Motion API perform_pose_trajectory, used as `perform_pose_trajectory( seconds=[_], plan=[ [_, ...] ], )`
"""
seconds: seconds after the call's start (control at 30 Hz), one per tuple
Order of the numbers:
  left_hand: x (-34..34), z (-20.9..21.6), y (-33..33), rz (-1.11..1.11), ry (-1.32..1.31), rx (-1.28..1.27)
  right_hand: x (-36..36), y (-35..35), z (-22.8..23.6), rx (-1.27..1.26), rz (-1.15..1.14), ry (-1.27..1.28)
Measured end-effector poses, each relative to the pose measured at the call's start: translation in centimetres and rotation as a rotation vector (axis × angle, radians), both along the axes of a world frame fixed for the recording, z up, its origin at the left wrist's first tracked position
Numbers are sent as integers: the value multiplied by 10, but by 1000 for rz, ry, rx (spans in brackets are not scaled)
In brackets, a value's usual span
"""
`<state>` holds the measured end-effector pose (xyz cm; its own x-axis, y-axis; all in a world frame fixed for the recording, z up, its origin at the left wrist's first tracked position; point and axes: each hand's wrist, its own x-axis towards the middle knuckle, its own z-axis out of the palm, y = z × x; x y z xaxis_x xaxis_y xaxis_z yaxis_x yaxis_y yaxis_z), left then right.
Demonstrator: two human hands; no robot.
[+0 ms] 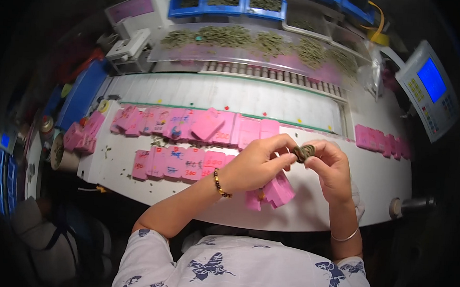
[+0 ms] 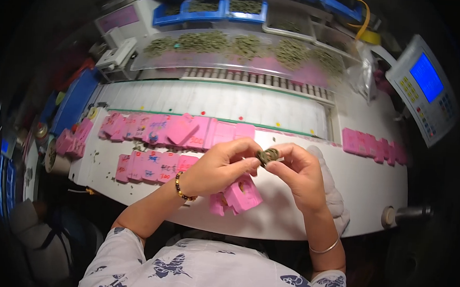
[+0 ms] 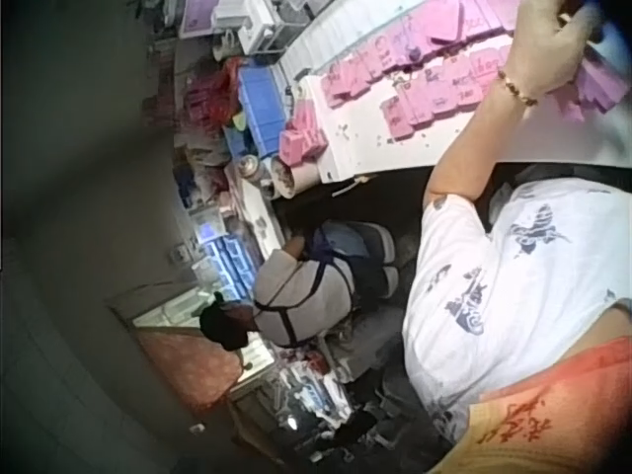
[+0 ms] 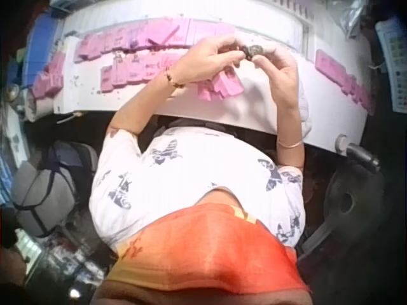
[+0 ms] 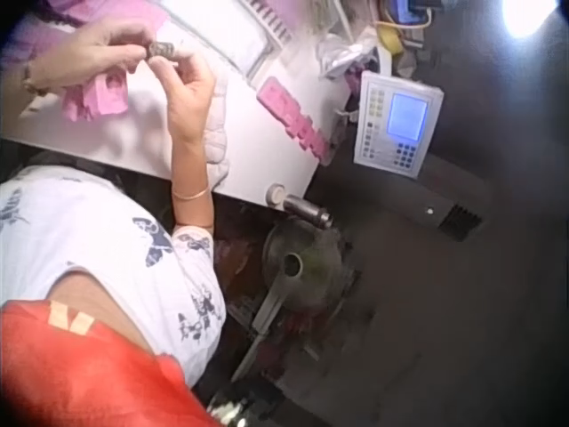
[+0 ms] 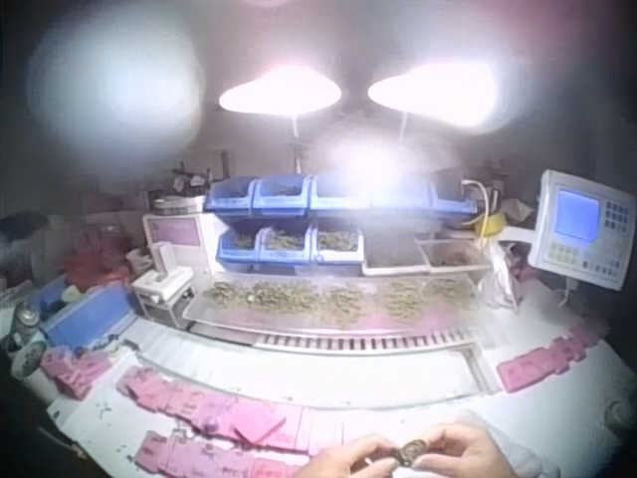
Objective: Placing small colorful figurines into pink molds and prepping them with a sponge at a production assembly station.
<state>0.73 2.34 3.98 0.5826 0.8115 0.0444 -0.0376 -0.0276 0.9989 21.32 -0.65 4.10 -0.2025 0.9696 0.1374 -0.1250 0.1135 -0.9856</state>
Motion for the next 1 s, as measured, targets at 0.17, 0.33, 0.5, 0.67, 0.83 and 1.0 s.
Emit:
perform_pose_trajectory(
  seconds=[0.17, 0.33, 0.5, 0.67, 0.83, 1.0],
  plan=[
    [-35, 7, 4, -114, -11, -75, -18, -2, -1, -308, 13, 111],
    [-119, 1, 38, 252, -99, -230, -25, 7, -6, -273, -12, 99],
    [-274, 1, 103, 706, -3, -160, -30, 11, -16, -338, 61, 103],
    [-352, 70, 151, 1176, -512, 13, -36, 9, -16, -339, 22, 140],
    [-246, 44, 142, 901, -221, 164, -46, 0, -13, -253, 0, 39],
    [-101, 6, 78, 501, -206, 27, -59, -23, 2, 349, -25, -305]
  ],
)
